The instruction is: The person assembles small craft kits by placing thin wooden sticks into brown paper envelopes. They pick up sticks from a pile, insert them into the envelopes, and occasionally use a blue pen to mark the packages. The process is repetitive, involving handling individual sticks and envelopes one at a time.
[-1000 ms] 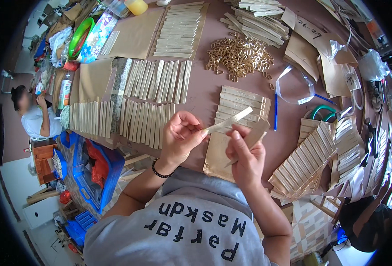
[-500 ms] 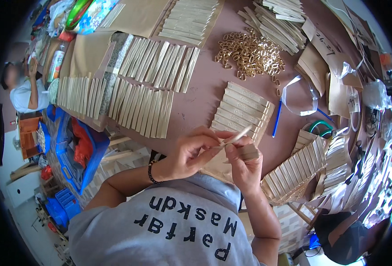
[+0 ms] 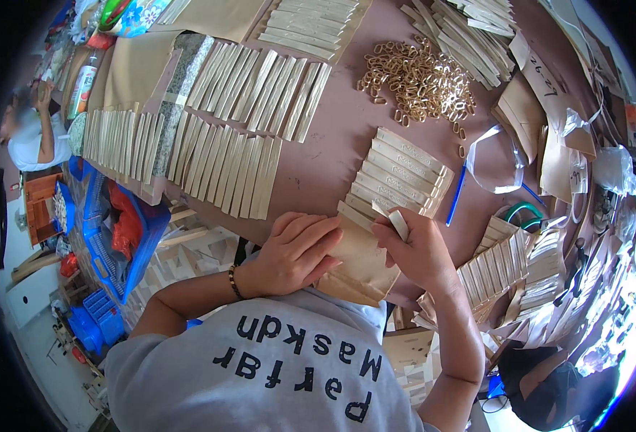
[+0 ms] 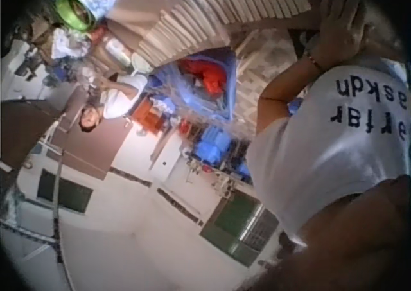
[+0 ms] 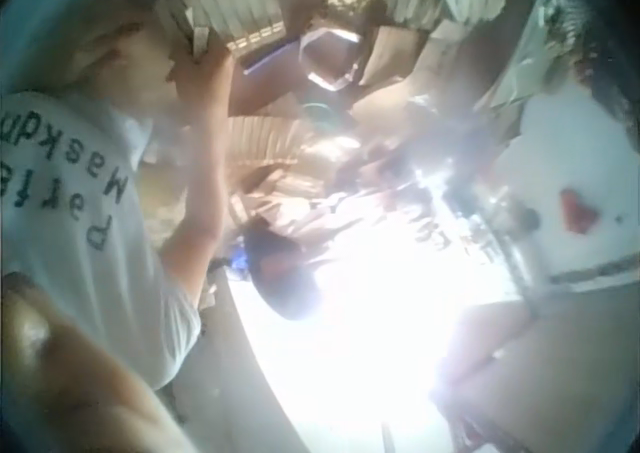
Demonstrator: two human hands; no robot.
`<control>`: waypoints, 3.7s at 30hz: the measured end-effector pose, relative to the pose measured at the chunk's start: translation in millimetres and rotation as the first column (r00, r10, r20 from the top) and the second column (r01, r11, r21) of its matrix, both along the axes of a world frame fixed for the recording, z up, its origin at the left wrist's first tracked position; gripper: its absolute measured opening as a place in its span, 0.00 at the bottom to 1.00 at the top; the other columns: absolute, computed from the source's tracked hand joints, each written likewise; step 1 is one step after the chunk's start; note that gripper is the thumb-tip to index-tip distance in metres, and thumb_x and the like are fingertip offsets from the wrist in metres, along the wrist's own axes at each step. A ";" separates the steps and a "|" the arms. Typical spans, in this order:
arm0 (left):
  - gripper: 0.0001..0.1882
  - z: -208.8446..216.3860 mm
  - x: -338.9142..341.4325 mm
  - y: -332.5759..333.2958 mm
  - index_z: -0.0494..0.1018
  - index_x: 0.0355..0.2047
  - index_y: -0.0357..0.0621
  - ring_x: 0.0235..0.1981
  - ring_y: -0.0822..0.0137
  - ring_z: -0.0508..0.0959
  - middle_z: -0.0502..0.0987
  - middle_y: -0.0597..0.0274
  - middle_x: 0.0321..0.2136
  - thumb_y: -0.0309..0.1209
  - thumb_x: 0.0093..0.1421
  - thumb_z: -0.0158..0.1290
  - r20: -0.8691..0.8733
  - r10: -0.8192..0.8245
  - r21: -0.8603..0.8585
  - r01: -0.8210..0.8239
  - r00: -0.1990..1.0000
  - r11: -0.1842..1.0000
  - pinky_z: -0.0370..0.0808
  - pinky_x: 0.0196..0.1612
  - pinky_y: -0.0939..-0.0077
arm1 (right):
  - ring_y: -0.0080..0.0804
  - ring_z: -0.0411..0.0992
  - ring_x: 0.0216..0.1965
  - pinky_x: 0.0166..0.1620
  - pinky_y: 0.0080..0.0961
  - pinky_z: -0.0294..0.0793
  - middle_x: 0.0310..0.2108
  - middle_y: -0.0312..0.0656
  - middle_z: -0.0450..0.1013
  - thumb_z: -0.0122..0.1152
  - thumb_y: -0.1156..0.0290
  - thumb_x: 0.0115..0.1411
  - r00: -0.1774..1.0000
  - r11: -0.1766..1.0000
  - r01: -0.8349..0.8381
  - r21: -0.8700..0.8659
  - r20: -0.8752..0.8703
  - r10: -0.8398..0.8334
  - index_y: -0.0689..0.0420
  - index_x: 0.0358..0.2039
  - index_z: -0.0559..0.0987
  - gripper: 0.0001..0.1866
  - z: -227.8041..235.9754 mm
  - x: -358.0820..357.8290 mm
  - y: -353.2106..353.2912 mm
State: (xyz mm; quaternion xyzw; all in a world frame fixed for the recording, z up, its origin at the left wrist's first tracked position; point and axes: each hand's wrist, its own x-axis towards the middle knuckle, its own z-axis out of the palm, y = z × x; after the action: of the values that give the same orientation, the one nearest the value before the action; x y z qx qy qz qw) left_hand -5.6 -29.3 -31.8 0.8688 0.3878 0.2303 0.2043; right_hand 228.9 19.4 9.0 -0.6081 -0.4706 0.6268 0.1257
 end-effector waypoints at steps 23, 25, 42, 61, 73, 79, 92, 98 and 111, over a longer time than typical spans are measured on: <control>0.21 1.8 3.1 1.8 0.71 0.47 0.36 0.61 0.57 0.64 0.65 0.50 0.60 0.36 0.56 0.56 -0.107 -0.039 -0.024 0.036 0.993 0.999 0.58 0.58 0.61 | 0.19 0.70 0.18 0.22 0.19 0.71 0.20 0.38 0.74 0.61 0.72 0.59 0.998 0.999 0.042 -0.025 0.039 -0.041 0.67 0.35 0.78 0.09 2.7 8.6 -2.6; 0.22 3.4 3.6 1.1 0.70 0.48 0.36 0.60 0.57 0.64 0.65 0.50 0.60 0.36 0.56 0.56 -0.126 -0.040 -0.025 0.037 0.991 0.999 0.58 0.58 0.60 | 0.19 0.70 0.18 0.23 0.20 0.72 0.21 0.39 0.74 0.62 0.72 0.59 0.995 0.997 0.072 -0.018 0.076 -0.071 0.67 0.34 0.78 0.09 5.8 13.0 -6.1; 0.25 6.2 5.7 5.9 0.69 0.50 0.37 0.59 0.56 0.65 0.65 0.52 0.60 0.33 0.53 0.59 -0.124 -0.057 -0.063 0.049 0.991 0.997 0.60 0.54 0.59 | 0.52 0.76 0.32 0.36 0.37 0.73 0.30 0.57 0.74 0.62 0.66 0.59 0.909 0.951 -0.111 0.289 0.416 -0.020 0.64 0.36 0.76 0.13 6.3 19.7 -22.6; 0.07 -9.0 48.4 207.4 0.71 0.27 0.38 0.28 0.56 0.75 0.72 0.55 0.27 0.24 0.53 0.59 0.107 0.038 0.018 -0.040 0.994 0.999 0.72 0.33 0.64 | 0.17 0.58 0.19 0.23 0.17 0.60 0.21 0.30 0.62 0.43 0.47 0.69 0.811 0.940 0.333 -0.078 -0.484 -0.328 0.66 0.61 0.64 0.34 6.8 1.3 -8.9; 0.05 64.1 42.7 116.1 0.69 0.33 0.39 0.36 0.77 0.72 0.76 0.60 0.36 0.24 0.61 0.55 0.522 0.000 -0.529 0.324 0.853 0.784 0.72 0.41 0.80 | 0.22 0.68 0.26 0.29 0.22 0.70 0.32 0.38 0.71 0.45 0.54 0.70 0.686 0.964 0.187 -0.189 -0.677 -0.266 0.64 0.60 0.66 0.28 -8.7 -5.1 -14.5; 0.06 64.1 25.8 99.0 0.69 0.33 0.39 0.36 0.78 0.73 0.75 0.63 0.34 0.22 0.61 0.56 0.557 0.137 -0.566 0.253 0.819 0.785 0.72 0.40 0.82 | 0.29 0.74 0.41 0.42 0.26 0.77 0.44 0.46 0.73 0.38 0.49 0.71 0.563 0.971 0.199 -0.133 -0.796 -0.224 0.65 0.60 0.65 0.31 2.1 -7.4 -25.7; 0.05 39.1 20.3 83.6 0.71 0.34 0.39 0.30 0.82 0.71 0.75 0.68 0.30 0.24 0.61 0.57 0.629 0.267 -0.432 0.043 0.730 0.901 0.68 0.33 0.89 | 0.18 0.71 0.22 0.26 0.17 0.72 0.29 0.40 0.77 0.55 0.74 0.64 0.899 0.831 0.394 0.392 -0.352 -0.261 0.65 0.44 0.76 0.10 16.0 -34.5 -28.7; 0.05 47.5 23.2 76.1 0.73 0.31 0.38 0.26 0.85 0.72 0.75 0.72 0.25 0.25 0.59 0.59 0.622 0.464 -0.615 0.027 0.631 0.788 0.69 0.29 0.89 | 0.29 0.77 0.28 0.33 0.24 0.75 0.27 0.43 0.78 0.57 0.77 0.62 0.938 0.630 0.336 0.700 -0.186 -0.293 0.63 0.43 0.77 0.09 2.1 -36.5 -29.9; 0.04 47.5 21.8 72.7 0.75 0.30 0.35 0.28 0.77 0.80 0.80 0.63 0.27 0.20 0.53 0.59 0.557 0.394 -0.474 -0.110 0.731 0.874 0.77 0.32 0.83 | 0.39 0.76 0.28 0.29 0.33 0.74 0.29 0.43 0.76 0.64 0.79 0.54 0.919 0.363 -0.062 0.930 0.195 -0.344 0.58 0.44 0.77 0.16 9.9 -39.1 -29.8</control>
State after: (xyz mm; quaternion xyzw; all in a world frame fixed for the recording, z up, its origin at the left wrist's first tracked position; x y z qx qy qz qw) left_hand 16.2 43.4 15.7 0.6127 0.4514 0.4507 0.4666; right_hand 189.8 -10.4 18.9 -0.5747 -0.6982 0.1206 0.4096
